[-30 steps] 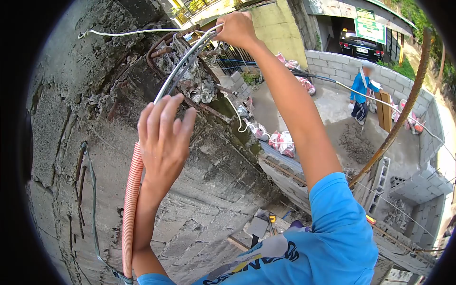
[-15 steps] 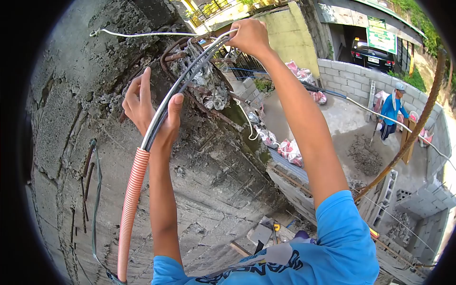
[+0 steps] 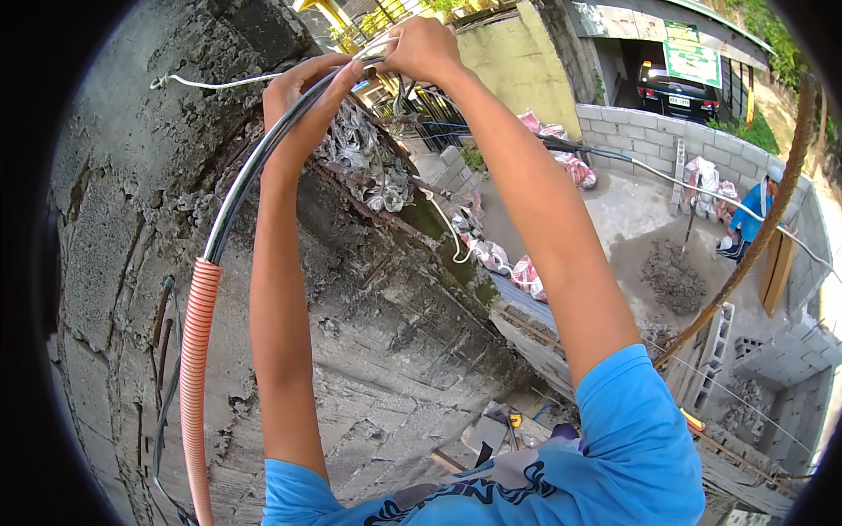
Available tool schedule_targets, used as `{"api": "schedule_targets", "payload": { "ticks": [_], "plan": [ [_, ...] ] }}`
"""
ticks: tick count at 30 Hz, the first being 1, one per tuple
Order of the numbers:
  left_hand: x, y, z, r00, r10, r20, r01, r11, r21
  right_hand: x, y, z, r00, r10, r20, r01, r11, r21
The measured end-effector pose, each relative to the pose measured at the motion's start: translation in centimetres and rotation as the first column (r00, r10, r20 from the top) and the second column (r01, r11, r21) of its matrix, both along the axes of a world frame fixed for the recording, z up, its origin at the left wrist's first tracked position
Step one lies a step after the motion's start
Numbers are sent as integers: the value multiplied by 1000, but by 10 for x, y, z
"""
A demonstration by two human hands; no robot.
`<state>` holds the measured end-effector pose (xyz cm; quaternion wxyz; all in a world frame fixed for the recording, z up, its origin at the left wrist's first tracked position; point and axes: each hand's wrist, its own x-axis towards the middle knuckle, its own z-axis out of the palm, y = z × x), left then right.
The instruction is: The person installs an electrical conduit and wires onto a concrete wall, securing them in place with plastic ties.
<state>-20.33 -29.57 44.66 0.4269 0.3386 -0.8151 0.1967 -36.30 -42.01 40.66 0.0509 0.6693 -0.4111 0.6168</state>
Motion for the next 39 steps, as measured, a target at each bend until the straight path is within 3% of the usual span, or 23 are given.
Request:
{"api": "schedule_targets", "payload": {
  "ticks": [2, 4, 6, 8, 9, 11, 14, 16, 17, 18, 20, 22, 24, 27, 28, 29, 32, 39],
  "plan": [
    [5, -7, 9, 1000, 6, 8, -6, 999, 36, 5, -1, 6, 999, 47, 11, -48, 997, 61],
    [12, -11, 15, 995, 29, 94, -37, 996, 80, 10, -6, 6, 999, 25, -39, -25, 999, -20],
    [17, -26, 12, 996, -61, 70, 49, 987, 155, 18, -11, 1, 998, 63, 3, -62, 996, -56],
    [13, -23, 12, 994, -41, 97, 23, 983, 184, 16, -1, -5, 999, -38, 5, 38, 978, -204],
    [16, -30, 11, 996, -71, 61, 60, 982, 178, 9, 0, -9, 999, 49, -16, -51, 966, -254],
    [11, -39, 11, 993, -101, 55, 90, 980, 178, -5, 20, -18, 994, -76, 72, 92, 962, -259],
    [13, -50, 14, 984, -134, 121, 110, 976, 185, -36, 97, -42, 945, -22, 326, 149, 917, -370],
    [24, -63, 22, 988, -59, 144, 10, 948, 317, -52, 163, -66, 901, 49, 431, 239, 774, -587],
    [24, -65, 22, 979, -114, 166, 60, 953, 296, -61, 196, -82, 894, 79, 440, 275, 679, -681],
    [26, -66, 22, 969, -155, 192, 98, 955, 280, -73, 226, -98, 894, 25, 447, 346, 595, -725],
    [34, -76, 24, 959, -153, 238, 85, 958, 274, -119, 272, -154, 893, -242, 380, 450, 494, -743],
    [33, -79, 23, 965, -170, 201, 99, 942, 320, -144, 297, -185, 798, -443, 409, 601, 524, -604],
    [35, -81, 27, 949, -159, 273, 67, 945, 319, -166, 306, -202, 654, -647, 392, 755, 532, -382],
    [45, -95, 30, 930, -150, 336, 25, 937, 349, -170, 307, -220, 789, -517, 330, 580, 805, -126],
    [54, -110, 32, 931, -160, 328, 28, 928, 372, -170, 302, -230, 826, -428, 366, 482, 874, -67],
    [33, -80, 30, 943, -134, 304, 13, 929, 369, -169, 301, -238, 848, -333, 412, 369, 929, -9],
    [13, -38, 25, 959, -104, 265, 3, 934, 357, -165, 320, -235, 851, -366, 376, 242, 910, 338],
    [38, -56, 33, 931, -222, 290, 124, 939, 320, -158, 313, -240, 783, -299, 545, 224, 954, 201]
  ]
}}
